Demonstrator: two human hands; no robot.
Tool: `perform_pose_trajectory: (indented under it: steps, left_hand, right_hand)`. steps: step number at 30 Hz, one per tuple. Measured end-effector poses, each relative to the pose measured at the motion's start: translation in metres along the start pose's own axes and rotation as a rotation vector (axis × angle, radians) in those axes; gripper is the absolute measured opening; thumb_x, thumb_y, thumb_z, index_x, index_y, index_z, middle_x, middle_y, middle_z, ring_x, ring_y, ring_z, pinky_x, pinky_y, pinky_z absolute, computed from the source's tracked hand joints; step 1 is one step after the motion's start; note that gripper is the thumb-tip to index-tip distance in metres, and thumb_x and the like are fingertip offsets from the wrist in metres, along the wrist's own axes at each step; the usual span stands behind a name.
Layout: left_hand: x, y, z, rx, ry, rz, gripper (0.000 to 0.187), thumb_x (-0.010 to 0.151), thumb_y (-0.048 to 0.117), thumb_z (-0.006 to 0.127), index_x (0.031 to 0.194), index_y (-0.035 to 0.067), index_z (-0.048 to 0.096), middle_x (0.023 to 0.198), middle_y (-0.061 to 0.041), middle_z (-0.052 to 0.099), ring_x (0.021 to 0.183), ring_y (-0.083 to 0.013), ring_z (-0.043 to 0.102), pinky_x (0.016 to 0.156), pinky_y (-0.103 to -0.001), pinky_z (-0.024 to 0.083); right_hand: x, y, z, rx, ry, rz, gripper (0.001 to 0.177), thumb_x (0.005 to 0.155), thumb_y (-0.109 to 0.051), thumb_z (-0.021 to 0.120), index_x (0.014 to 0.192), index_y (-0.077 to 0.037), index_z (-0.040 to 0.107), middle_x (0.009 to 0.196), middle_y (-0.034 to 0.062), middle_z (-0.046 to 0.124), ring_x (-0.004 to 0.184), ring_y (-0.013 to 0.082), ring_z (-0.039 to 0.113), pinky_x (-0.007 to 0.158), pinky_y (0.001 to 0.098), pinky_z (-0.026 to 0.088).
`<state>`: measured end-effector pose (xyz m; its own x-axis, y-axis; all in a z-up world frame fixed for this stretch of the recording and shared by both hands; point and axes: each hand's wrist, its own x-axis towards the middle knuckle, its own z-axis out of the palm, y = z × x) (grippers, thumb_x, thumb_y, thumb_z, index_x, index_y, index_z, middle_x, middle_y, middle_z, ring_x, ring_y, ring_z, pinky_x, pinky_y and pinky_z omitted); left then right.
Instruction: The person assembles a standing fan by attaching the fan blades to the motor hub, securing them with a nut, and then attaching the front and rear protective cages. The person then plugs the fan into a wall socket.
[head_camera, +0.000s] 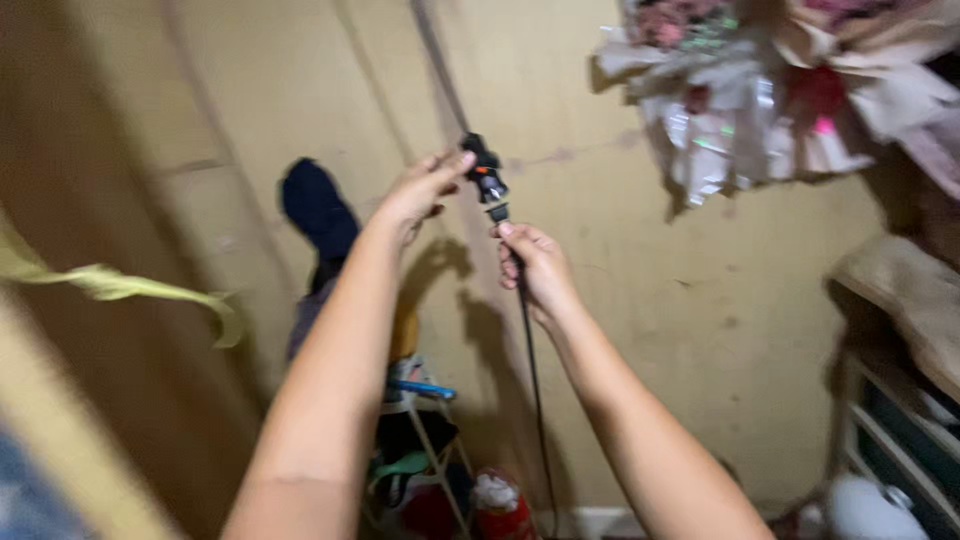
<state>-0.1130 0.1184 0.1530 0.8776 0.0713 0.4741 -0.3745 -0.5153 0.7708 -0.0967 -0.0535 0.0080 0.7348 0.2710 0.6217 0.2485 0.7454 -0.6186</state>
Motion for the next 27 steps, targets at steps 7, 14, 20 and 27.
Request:
perform_pose_trajectory:
  steps: [7,14,20,27]
  left_hand:
    - [0.022,0.008,0.032,0.016,-0.055,0.143,0.053,0.079,0.055,0.077,0.110,0.012,0.074,0.103,-0.001,0.075,0.098,-0.0139,0.065,0.088,-0.037,0.046]
    - [0.010,0.030,0.043,-0.043,-0.028,0.108,0.047,0.081,0.057,0.077,0.085,0.010,0.077,0.077,0.000,0.071,0.067,-0.0088,0.062,0.064,-0.026,0.045]
    - [0.006,0.036,0.034,-0.094,-0.020,0.053,0.048,0.082,0.059,0.075,0.083,0.011,0.077,0.072,0.001,0.069,0.060,-0.0061,0.060,0.054,-0.020,0.043]
    - [0.008,0.018,0.028,-0.127,0.012,0.040,0.048,0.080,0.060,0.074,0.083,0.011,0.076,0.070,0.001,0.067,0.059,-0.0070,0.060,0.052,-0.022,0.043]
  right_hand:
    - [-0.024,-0.018,-0.030,-0.130,0.141,-0.040,0.022,0.099,-0.025,0.065,0.100,-0.002,0.068,0.071,-0.0013,0.056,0.051,0.0068,0.046,0.045,0.0243,0.038]
    - [-0.032,-0.029,-0.035,-0.375,0.234,-0.104,0.024,0.096,-0.026,0.070,0.099,-0.003,0.066,0.070,0.0010,0.060,0.048,0.0068,0.049,0.042,0.0250,0.041]
    - [-0.036,-0.026,-0.037,-0.435,0.256,-0.136,0.022,0.094,-0.023,0.072,0.098,-0.002,0.064,0.070,0.0025,0.061,0.048,0.0072,0.050,0.042,0.0250,0.042]
    - [-0.041,-0.006,-0.051,-0.420,0.259,-0.176,0.023,0.092,-0.014,0.074,0.101,0.000,0.059,0.070,0.0034,0.060,0.048,0.0081,0.050,0.041,0.0259,0.042]
